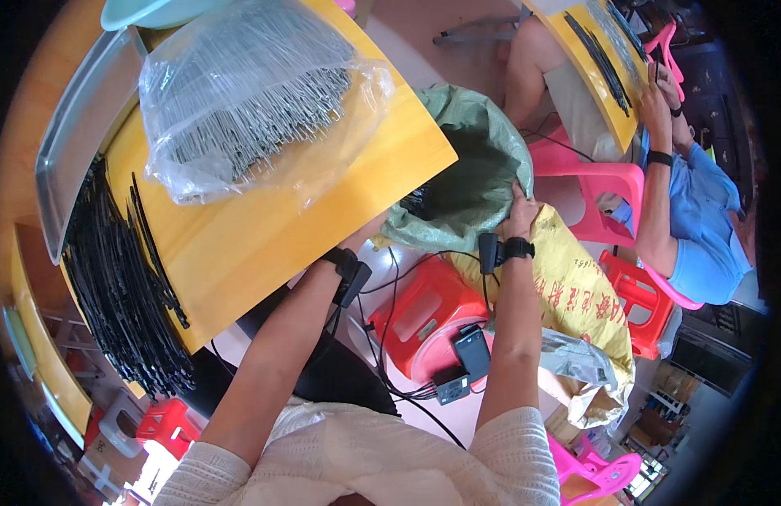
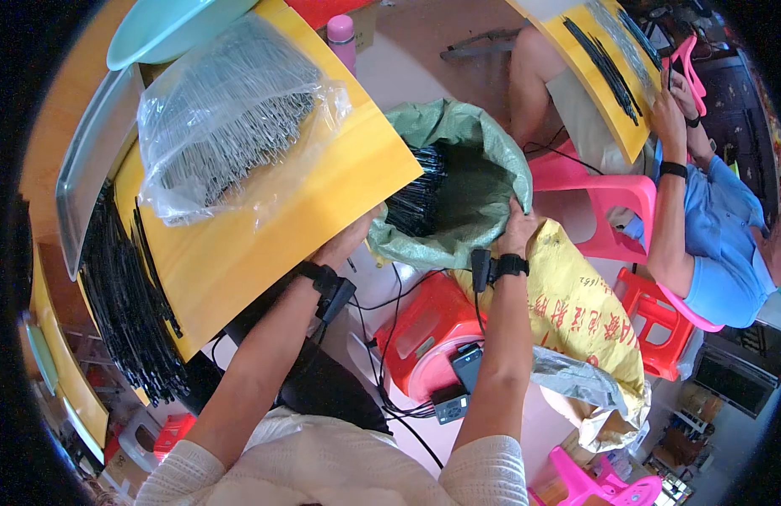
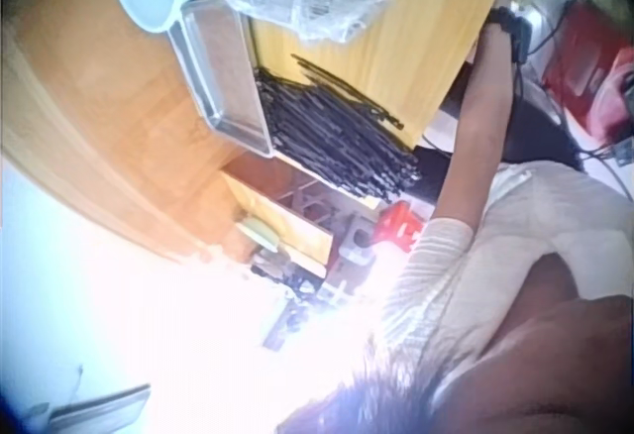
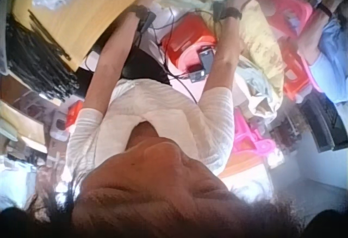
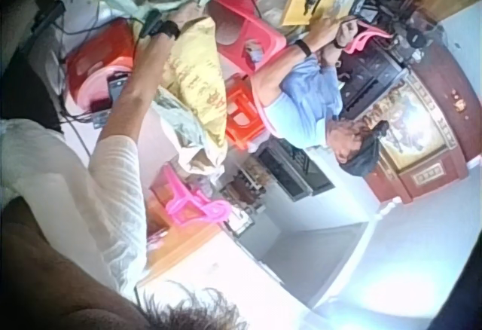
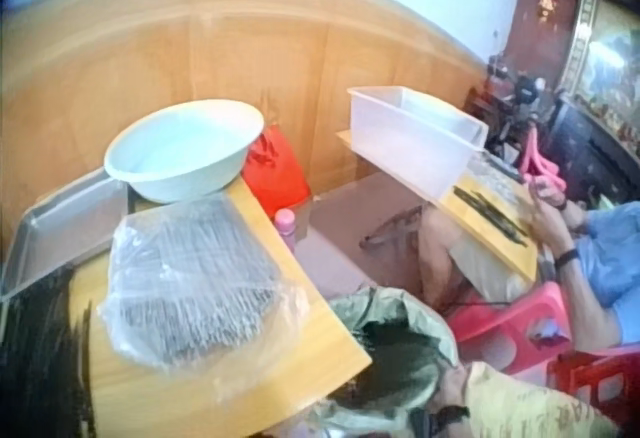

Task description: The recorder is sorting, counting, and bundling black cable ties, then placing them into a woven bag.

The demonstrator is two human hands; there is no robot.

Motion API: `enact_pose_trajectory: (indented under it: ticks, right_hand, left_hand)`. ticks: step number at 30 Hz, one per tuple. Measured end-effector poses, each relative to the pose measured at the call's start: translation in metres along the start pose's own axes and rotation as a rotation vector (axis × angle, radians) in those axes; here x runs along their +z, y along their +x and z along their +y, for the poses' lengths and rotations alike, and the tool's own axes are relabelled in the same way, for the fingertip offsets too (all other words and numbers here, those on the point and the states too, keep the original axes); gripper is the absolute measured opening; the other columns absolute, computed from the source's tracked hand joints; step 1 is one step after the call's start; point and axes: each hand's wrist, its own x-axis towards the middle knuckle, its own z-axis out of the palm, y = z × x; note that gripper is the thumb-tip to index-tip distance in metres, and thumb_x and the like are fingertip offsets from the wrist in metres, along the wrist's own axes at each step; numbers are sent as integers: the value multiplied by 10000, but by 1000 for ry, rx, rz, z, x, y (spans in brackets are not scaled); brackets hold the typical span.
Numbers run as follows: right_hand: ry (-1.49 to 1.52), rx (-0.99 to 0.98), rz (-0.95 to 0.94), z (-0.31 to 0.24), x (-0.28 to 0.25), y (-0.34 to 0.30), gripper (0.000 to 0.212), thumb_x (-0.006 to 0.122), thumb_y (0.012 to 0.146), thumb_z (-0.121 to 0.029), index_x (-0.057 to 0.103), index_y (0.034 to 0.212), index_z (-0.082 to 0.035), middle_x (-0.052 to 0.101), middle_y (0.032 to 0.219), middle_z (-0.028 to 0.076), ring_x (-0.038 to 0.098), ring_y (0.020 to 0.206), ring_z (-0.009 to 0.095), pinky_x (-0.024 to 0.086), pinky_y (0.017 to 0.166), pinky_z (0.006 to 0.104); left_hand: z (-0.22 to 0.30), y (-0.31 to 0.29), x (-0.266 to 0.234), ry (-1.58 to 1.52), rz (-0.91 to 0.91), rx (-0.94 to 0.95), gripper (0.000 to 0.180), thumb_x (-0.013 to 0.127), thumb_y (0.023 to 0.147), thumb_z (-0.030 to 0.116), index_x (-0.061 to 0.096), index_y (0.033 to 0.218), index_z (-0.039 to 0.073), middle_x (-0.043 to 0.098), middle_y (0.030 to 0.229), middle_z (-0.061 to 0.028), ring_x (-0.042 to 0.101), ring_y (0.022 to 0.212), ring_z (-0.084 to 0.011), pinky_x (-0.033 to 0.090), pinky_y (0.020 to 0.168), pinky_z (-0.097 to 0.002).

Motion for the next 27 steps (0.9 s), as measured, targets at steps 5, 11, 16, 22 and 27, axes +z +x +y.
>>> enact_pose_trajectory:
  ticks: [5, 11, 16, 22, 27]
  right_hand:
    - [-499, -515, 18, -34, -1, -48, 341, 606, 808, -174, 516, 1084, 5, 591, 902, 106, 551, 804, 211, 437, 717, 308]
    - [-1010, -442, -893, -2, 27, -147, 118, 505, 758, -73, 584, 844, -54, 615, 800, 169, 599, 784, 320, 464, 676, 400]
    - [-1160, -514, -1263, 135, 33, -178, 109, 501, 755, -123, 587, 763, -57, 605, 816, 151, 587, 758, 322, 472, 638, 418]
    - [-818, -501, -676, 291, 80, -162, 219, 543, 753, -211, 591, 889, -47, 630, 865, 135, 600, 850, 328, 461, 769, 441]
    - [-797, -548, -751, 307, 55, -180, 206, 537, 743, -189, 592, 877, -41, 624, 856, 145, 597, 846, 331, 457, 758, 439]
  left_hand:
    - [20, -10, -26, -160, 1, 35, 324, 629, 768, 233, 581, 1005, 18, 609, 898, -112, 565, 787, -212, 449, 739, -341]
    - [-7, -64, -47, 2, -110, -121, 440, 638, 780, 185, 477, 1141, -8, 596, 925, -111, 556, 849, -189, 451, 764, -327]
    - [18, -113, -124, -336, -485, -386, 300, 570, 843, 161, 518, 1082, -13, 556, 1021, -150, 593, 919, -230, 472, 794, -307]
    - [36, -106, -140, -988, -587, -594, 287, 514, 869, 123, 532, 1099, -48, 552, 1062, -126, 559, 967, -202, 432, 855, -319]
    - [21, -95, -161, -1087, -954, -490, 289, 476, 880, 137, 540, 1094, -47, 547, 1100, -175, 541, 1014, -259, 404, 889, -350]
